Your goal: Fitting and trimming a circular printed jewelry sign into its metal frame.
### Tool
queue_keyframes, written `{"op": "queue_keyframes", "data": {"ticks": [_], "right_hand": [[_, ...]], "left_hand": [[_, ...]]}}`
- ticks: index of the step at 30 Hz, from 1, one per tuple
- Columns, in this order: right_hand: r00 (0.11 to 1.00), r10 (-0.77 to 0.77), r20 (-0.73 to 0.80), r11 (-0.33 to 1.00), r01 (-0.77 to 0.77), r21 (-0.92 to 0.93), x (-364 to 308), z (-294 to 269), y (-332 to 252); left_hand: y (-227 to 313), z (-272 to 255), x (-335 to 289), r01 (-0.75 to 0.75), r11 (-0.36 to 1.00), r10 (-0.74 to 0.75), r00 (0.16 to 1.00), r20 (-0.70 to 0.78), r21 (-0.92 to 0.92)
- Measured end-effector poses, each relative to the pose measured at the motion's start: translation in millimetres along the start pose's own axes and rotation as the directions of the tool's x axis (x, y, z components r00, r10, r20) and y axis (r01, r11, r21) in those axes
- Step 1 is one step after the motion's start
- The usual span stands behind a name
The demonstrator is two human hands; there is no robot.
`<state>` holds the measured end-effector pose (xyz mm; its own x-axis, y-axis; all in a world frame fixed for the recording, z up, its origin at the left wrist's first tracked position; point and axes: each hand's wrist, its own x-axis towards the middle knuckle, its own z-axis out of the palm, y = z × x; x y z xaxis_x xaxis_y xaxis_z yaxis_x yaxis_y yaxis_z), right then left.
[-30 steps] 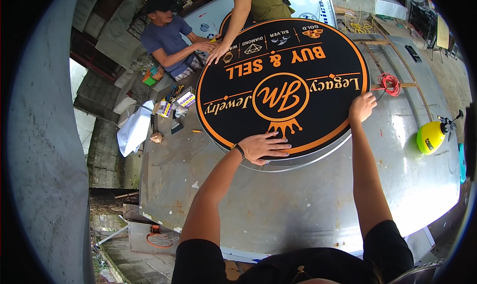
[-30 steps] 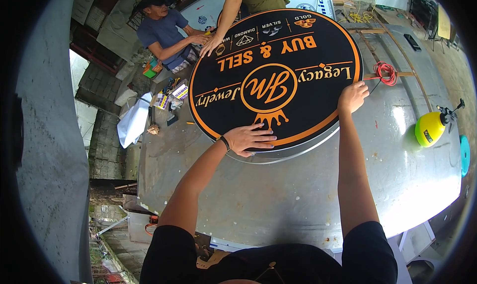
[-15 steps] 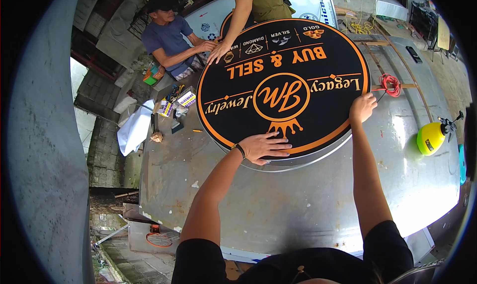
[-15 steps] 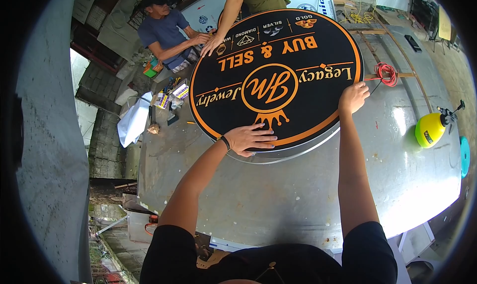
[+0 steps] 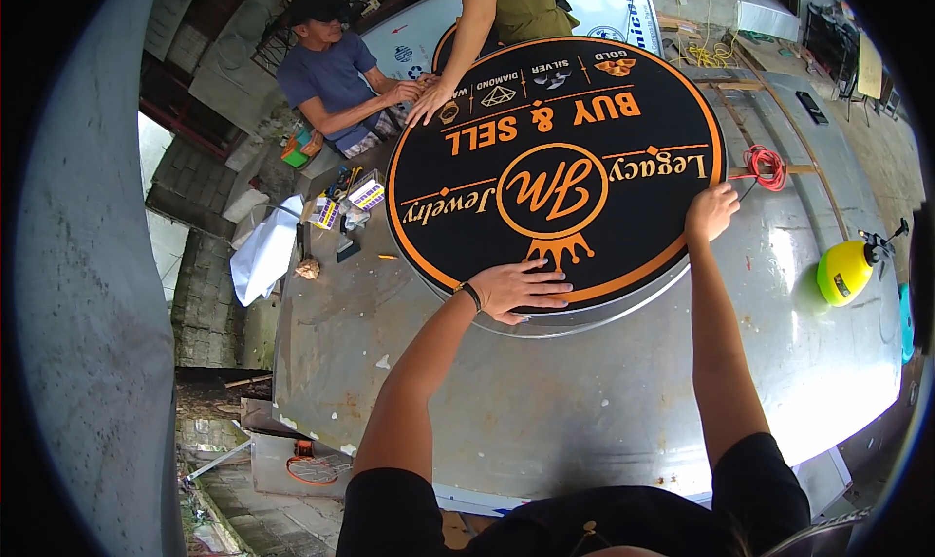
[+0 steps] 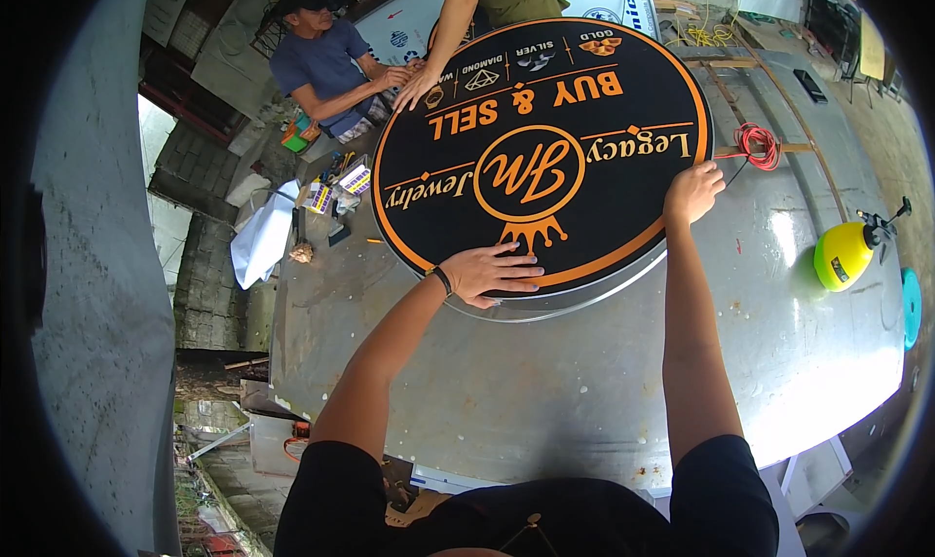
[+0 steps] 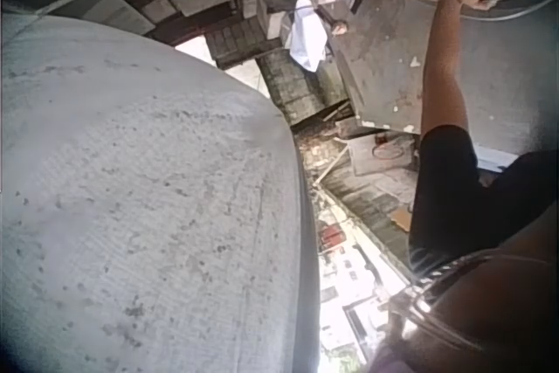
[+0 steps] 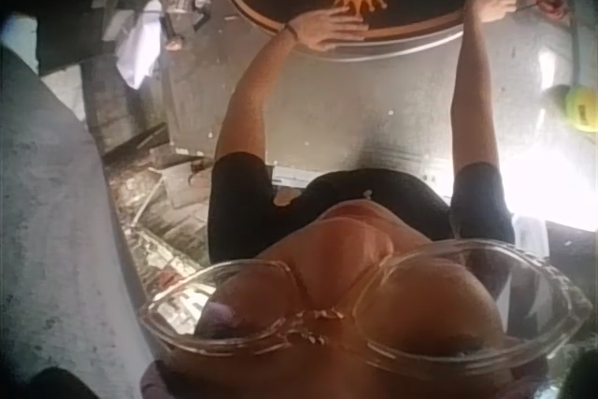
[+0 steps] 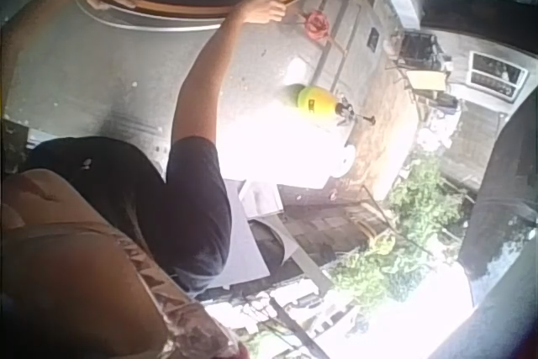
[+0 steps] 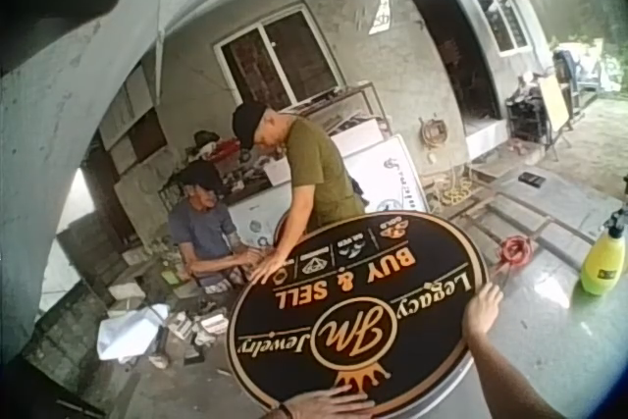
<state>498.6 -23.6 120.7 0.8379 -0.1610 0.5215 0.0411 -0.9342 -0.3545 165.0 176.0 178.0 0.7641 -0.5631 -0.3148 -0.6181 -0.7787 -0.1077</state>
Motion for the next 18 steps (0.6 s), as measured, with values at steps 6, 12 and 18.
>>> {"op": "queue_keyframes", "data": {"ticks": [6, 12, 18], "right_hand": [[1.0, 0.001, 0.002, 1.0, -0.001, 0.005, 0.0, -1.7, -0.3], [1.0, 0.002, 0.019, 1.0, -0.002, 0.007, 0.6, 0.2, 0.8], [1.0, 0.003, 0.022, 1.0, -0.003, 0.008, -1.2, -2.2, -1.0]], "left_hand": [[0.9, -2.6, -0.1, 0.004, 1.0, -0.004, 1.0, -0.012, -0.006], [1.5, -5.2, -0.3, 0.009, 1.0, -0.009, 1.0, 0.005, -0.03], [2.0, -6.6, -1.4, 0.013, 0.999, -0.013, 1.0, 0.015, -0.029]]}}
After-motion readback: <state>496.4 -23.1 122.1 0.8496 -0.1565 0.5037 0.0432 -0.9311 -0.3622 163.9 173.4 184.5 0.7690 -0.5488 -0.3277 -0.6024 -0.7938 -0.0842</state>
